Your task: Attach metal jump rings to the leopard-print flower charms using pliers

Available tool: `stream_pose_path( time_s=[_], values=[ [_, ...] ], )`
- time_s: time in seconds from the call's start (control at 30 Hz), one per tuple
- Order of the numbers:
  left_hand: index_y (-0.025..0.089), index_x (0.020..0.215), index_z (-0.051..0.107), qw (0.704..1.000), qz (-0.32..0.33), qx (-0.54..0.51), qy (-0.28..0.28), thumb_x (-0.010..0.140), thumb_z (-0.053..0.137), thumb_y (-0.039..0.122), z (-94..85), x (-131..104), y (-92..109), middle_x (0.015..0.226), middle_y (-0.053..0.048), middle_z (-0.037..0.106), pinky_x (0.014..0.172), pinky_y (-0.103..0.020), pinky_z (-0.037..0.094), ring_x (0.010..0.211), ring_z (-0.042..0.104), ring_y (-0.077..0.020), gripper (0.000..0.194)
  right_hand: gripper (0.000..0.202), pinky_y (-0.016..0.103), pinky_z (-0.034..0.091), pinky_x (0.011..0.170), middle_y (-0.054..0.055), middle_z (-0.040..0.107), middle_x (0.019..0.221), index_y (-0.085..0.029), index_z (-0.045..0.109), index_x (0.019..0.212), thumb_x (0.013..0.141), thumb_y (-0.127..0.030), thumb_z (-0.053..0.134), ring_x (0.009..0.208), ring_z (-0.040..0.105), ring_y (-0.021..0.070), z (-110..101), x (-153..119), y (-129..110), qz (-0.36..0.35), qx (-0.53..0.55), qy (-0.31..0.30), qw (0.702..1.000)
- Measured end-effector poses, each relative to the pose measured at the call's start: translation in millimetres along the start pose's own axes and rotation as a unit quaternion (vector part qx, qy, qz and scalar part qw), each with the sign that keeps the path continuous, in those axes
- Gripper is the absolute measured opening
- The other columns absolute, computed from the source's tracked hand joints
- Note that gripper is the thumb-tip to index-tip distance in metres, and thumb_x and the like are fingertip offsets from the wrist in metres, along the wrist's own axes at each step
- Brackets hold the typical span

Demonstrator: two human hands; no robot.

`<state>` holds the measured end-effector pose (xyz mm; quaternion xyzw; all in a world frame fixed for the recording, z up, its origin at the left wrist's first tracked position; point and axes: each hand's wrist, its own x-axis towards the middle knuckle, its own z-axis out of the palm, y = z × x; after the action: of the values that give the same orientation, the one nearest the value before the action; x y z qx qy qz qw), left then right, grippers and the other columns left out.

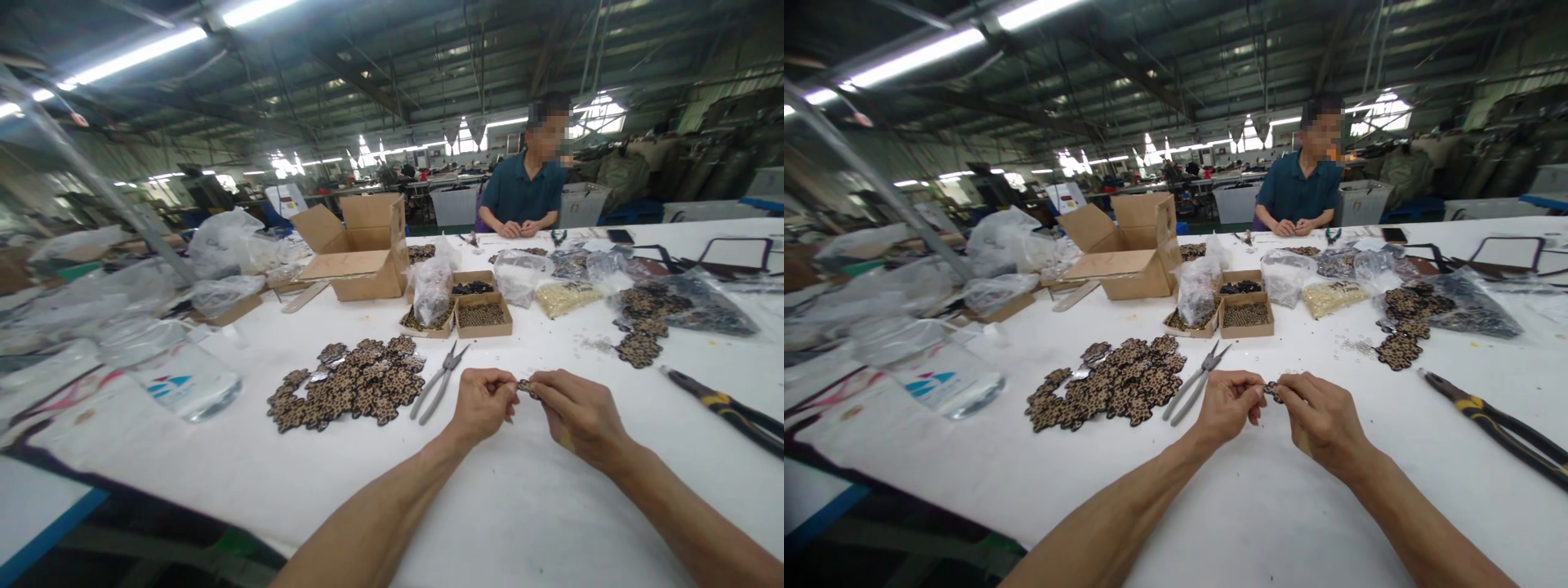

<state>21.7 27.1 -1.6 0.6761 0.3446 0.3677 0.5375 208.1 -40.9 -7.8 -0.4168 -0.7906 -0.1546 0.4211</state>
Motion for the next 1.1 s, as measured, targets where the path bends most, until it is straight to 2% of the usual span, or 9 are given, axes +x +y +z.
stream_pose_path(
  time_s=[0.1, 0.23, 0.4, 0.5, 0.6, 0.67, 0.77, 0.93, 1.1],
  values=[
    [0.011, 0.081, 0.071, 0.997, 0.035, 0.066, 0.006, 0.084, 0.057, 0.024, -1.9, -0.5, 1.8, 0.061, -0.002, 0.063, 0.045, -0.020, 0.044, 0.046, 0.054, -0.0093, 0.019, 0.032, 0.034, 0.054, 0.074, 0.011, 0.070, 0.106, -0.017, 0.065, 0.111, 0.085, -0.001, 0.056, 0.091, 0.066, 0.0224, -1.8, 2.1, -0.7, 0.004, -0.001, -0.031, 0.999],
    [0.013, 0.077, 0.073, 0.970, 0.143, 0.198, 0.001, 0.081, 0.057, 0.015, -8.3, -2.1, 14.8, 0.064, -0.003, 0.064, 0.051, -0.020, 0.040, 0.054, 0.053, -0.0095, 0.017, 0.035, 0.036, 0.053, 0.074, 0.009, 0.071, 0.109, -0.018, 0.067, 0.107, 0.084, 0.002, 0.050, 0.088, 0.064, 0.0225, -6.8, 6.2, 0.7, -0.010, -0.005, -0.072, 0.997],
    [0.014, 0.075, 0.073, 0.947, 0.210, 0.243, 0.017, 0.080, 0.056, 0.011, -10.2, -3.1, 23.5, 0.063, -0.002, 0.062, 0.057, -0.023, 0.040, 0.057, 0.051, -0.0104, 0.018, 0.035, 0.036, 0.052, 0.074, 0.010, 0.071, 0.107, -0.020, 0.068, 0.108, 0.086, 0.000, 0.049, 0.085, 0.063, 0.0222, -7.6, 8.8, -2.1, -0.032, -0.024, -0.072, 0.997],
    [0.014, 0.075, 0.073, 0.966, 0.165, 0.197, 0.034, 0.080, 0.057, 0.013, -7.4, -3.7, 17.5, 0.062, -0.002, 0.062, 0.054, -0.021, 0.041, 0.055, 0.053, -0.0096, 0.017, 0.031, 0.035, 0.052, 0.074, 0.010, 0.071, 0.106, -0.019, 0.066, 0.109, 0.087, -0.002, 0.053, 0.087, 0.064, 0.0225, -3.5, 7.1, -6.6, -0.008, -0.011, -0.054, 0.998],
    [0.012, 0.078, 0.072, 0.993, 0.060, 0.090, 0.044, 0.081, 0.057, 0.019, -2.8, -2.3, 6.4, 0.060, -0.002, 0.063, 0.047, -0.019, 0.042, 0.049, 0.054, -0.0090, 0.017, 0.030, 0.032, 0.052, 0.073, 0.010, 0.069, 0.106, -0.019, 0.064, 0.112, 0.087, -0.003, 0.056, 0.090, 0.065, 0.0216, 3.9, 3.8, -10.8, 0.022, 0.016, -0.018, 0.999],
    [0.010, 0.078, 0.071, 0.998, -0.003, 0.020, 0.054, 0.079, 0.058, 0.022, 0.3, -0.2, 0.1, 0.059, -0.002, 0.062, 0.042, -0.019, 0.044, 0.045, 0.054, -0.0093, 0.018, 0.028, 0.031, 0.052, 0.072, 0.010, 0.069, 0.105, -0.018, 0.064, 0.112, 0.088, -0.004, 0.057, 0.089, 0.066, 0.0212, 9.8, 1.7, -13.4, 0.028, 0.008, -0.013, 0.999],
    [0.009, 0.074, 0.070, 0.995, -0.053, -0.050, 0.073, 0.074, 0.062, 0.022, 4.2, 2.6, -4.5, 0.056, -0.002, 0.061, 0.039, -0.020, 0.045, 0.042, 0.053, -0.0097, 0.016, 0.026, 0.033, 0.051, 0.071, 0.011, 0.069, 0.103, -0.016, 0.064, 0.111, 0.089, -0.006, 0.055, 0.086, 0.065, 0.0223, 17.3, -0.5, -18.2, 0.023, -0.044, -0.028, 0.998],
    [0.008, 0.074, 0.072, 0.990, -0.056, -0.107, 0.076, 0.071, 0.066, 0.024, 8.0, 4.1, -7.1, 0.052, -0.002, 0.060, 0.040, -0.021, 0.048, 0.042, 0.054, -0.0104, 0.017, 0.026, 0.032, 0.048, 0.064, 0.012, 0.068, 0.101, -0.015, 0.065, 0.111, 0.089, -0.008, 0.054, 0.076, 0.063, 0.0208, 23.8, -1.8, -26.8, 0.047, -0.096, -0.049, 0.993],
    [0.009, 0.079, 0.073, 0.997, -0.015, -0.037, 0.062, 0.077, 0.063, 0.025, 1.5, 6.9, -12.9, 0.056, -0.002, 0.062, 0.044, -0.020, 0.048, 0.046, 0.056, -0.0104, 0.018, 0.029, 0.031, 0.048, 0.064, 0.013, 0.068, 0.106, -0.016, 0.065, 0.115, 0.089, -0.009, 0.053, 0.077, 0.063, 0.0205, 21.6, -0.3, -23.7, 0.034, -0.095, -0.058, 0.993]
  ],
)
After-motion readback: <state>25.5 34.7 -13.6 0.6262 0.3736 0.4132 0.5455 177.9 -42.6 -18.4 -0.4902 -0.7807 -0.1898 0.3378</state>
